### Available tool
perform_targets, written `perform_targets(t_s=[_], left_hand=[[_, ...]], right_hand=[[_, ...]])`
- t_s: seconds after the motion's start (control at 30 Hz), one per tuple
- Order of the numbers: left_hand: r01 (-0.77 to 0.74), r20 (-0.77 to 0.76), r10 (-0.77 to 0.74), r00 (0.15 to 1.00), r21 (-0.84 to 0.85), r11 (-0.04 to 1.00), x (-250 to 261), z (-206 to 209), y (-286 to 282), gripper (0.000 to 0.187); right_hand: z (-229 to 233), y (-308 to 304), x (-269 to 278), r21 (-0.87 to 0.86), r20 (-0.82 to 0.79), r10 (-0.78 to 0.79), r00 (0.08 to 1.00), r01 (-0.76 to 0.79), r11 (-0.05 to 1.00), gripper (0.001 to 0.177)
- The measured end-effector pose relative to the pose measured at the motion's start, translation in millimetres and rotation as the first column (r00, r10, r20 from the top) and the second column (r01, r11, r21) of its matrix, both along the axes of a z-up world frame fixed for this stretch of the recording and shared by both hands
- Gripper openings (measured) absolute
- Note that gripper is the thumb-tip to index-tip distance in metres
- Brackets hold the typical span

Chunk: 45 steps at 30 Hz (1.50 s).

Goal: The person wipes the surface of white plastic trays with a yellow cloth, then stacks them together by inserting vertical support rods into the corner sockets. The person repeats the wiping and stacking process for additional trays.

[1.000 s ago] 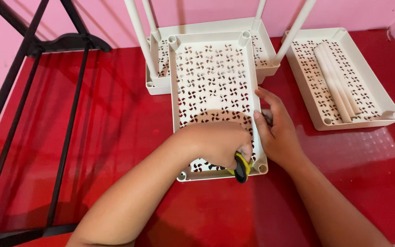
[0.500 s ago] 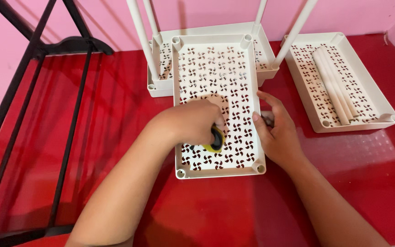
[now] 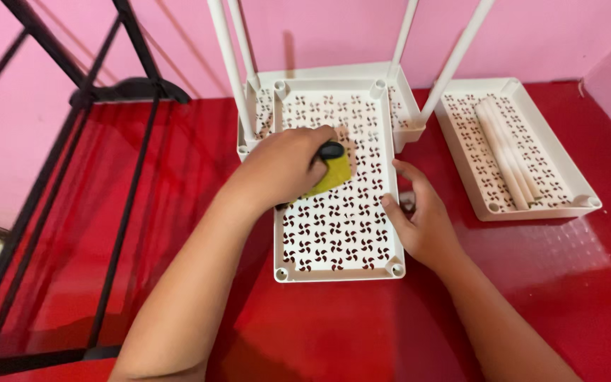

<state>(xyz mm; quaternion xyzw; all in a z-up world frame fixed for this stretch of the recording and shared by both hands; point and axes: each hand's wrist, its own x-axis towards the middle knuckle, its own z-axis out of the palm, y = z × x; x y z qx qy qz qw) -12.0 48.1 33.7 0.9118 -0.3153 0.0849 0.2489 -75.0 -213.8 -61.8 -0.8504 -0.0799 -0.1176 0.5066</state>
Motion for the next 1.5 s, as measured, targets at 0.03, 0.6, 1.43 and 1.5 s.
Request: perform_targets(t_s=[0.03, 0.6, 1.43, 1.5], left_hand=[[-0.016, 0.026, 0.016, 1.0, -0.01, 1.0, -1.8, 3.1, 6.4, 0.041], [-0.649, 0.21, 0.623, 0.754, 0.092, 0.755, -34.3, -33.1, 81.9, 0.03], [-0.237, 0.306, 0.311, 0.9, -0.255, 0.937, 17.0, -111.1, 21.5, 0.056], [-0.206, 0.288, 0.283, 0.915, -0.27, 0.941, 21.5, -108.3, 18.2, 0.054]], right_hand=[[0.1, 0.0, -0.1, 0.029, 0.027, 0.033, 0.999, -0.034, 0.999, 0.061], [-2.3, -9.2, 5.0, -0.09, -0.124, -0.011, 0.992, 0.0, 0.996, 0.076], [8.7, -63.8, 19.2, -0.224, -0.035, -0.169, 0.985, 0.157, 0.962, 0.054], [7.7, -69.4, 23.1, -0.24, -0.054, -0.243, 0.968, 0.224, 0.945, 0.058]])
